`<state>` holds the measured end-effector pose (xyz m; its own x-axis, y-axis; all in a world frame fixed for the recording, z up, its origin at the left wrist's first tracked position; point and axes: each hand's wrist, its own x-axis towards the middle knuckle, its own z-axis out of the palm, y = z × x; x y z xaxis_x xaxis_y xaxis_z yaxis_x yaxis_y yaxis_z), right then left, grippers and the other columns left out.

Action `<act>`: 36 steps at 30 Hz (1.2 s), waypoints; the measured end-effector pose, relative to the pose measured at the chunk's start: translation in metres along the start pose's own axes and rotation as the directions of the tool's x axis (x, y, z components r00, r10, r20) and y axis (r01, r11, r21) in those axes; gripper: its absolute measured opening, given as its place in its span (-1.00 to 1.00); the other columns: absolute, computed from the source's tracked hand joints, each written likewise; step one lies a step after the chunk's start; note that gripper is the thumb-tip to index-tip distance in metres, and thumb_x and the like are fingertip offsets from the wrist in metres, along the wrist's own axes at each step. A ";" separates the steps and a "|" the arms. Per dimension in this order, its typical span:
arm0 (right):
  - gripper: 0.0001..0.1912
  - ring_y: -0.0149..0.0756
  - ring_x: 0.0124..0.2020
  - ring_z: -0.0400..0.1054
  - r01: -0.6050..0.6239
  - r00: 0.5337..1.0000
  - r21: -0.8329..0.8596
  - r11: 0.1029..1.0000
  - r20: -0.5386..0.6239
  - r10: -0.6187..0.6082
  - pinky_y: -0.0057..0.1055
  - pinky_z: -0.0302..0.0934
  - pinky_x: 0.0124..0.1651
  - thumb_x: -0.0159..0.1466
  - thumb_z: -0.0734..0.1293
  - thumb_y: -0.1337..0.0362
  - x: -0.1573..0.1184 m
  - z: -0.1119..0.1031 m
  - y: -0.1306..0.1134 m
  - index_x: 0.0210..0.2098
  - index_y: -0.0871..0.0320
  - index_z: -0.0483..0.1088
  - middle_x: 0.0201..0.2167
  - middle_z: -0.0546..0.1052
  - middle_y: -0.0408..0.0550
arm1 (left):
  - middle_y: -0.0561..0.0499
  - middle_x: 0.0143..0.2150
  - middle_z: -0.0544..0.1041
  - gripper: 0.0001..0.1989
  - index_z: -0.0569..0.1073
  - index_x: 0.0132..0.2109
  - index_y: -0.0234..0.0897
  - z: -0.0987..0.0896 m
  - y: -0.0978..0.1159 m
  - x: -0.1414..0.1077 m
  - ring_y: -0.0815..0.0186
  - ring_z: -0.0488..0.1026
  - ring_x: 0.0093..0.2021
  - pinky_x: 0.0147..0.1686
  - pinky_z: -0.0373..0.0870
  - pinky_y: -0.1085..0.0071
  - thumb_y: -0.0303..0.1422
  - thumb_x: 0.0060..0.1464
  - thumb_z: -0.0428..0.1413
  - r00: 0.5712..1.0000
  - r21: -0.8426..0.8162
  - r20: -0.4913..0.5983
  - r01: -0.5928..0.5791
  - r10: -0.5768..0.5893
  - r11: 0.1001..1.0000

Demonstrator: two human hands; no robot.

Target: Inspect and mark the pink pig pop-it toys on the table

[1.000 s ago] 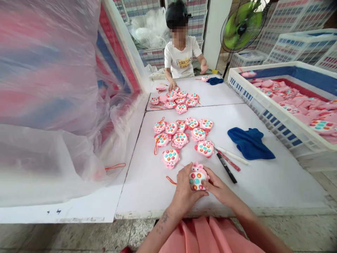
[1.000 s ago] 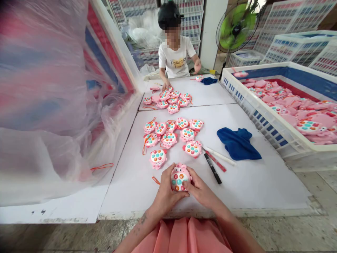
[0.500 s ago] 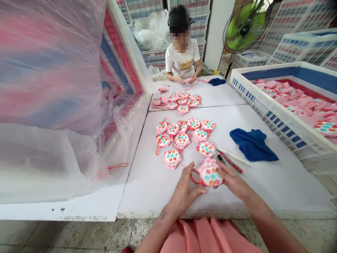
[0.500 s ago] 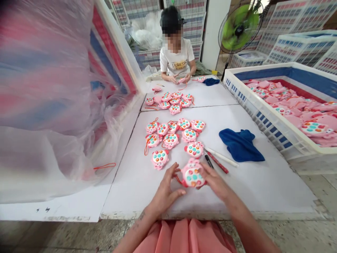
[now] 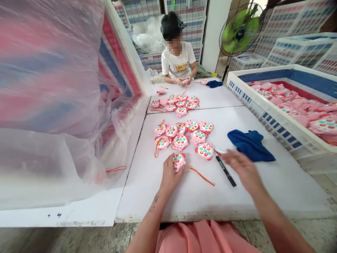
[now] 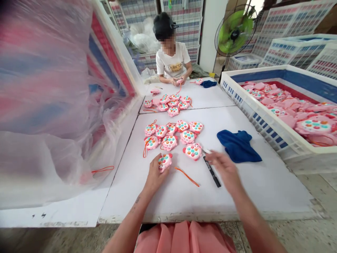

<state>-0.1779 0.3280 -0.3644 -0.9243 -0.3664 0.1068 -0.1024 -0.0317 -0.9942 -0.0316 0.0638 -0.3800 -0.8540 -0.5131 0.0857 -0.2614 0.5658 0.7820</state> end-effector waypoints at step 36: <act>-0.58 -0.22 -0.12 0.40 -0.246 0.927 -0.023 0.969 0.288 0.242 -0.34 0.30 -0.09 0.35 0.17 0.02 -0.048 0.099 0.021 0.07 0.12 0.34 -0.06 0.51 -0.01 | -0.04 0.01 0.44 -0.08 -0.03 0.33 -0.11 0.024 0.038 -0.045 0.30 0.45 -0.15 -0.12 0.45 0.34 -0.34 -0.09 0.30 0.929 -0.497 0.347 0.298 -0.128 0.815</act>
<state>-0.0991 0.2526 -0.3907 -0.7754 -0.6150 -0.1435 0.1193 0.0805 -0.9896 -0.0137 0.1238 -0.3693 -0.9159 -0.3257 -0.2348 -0.2441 -0.0128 0.9697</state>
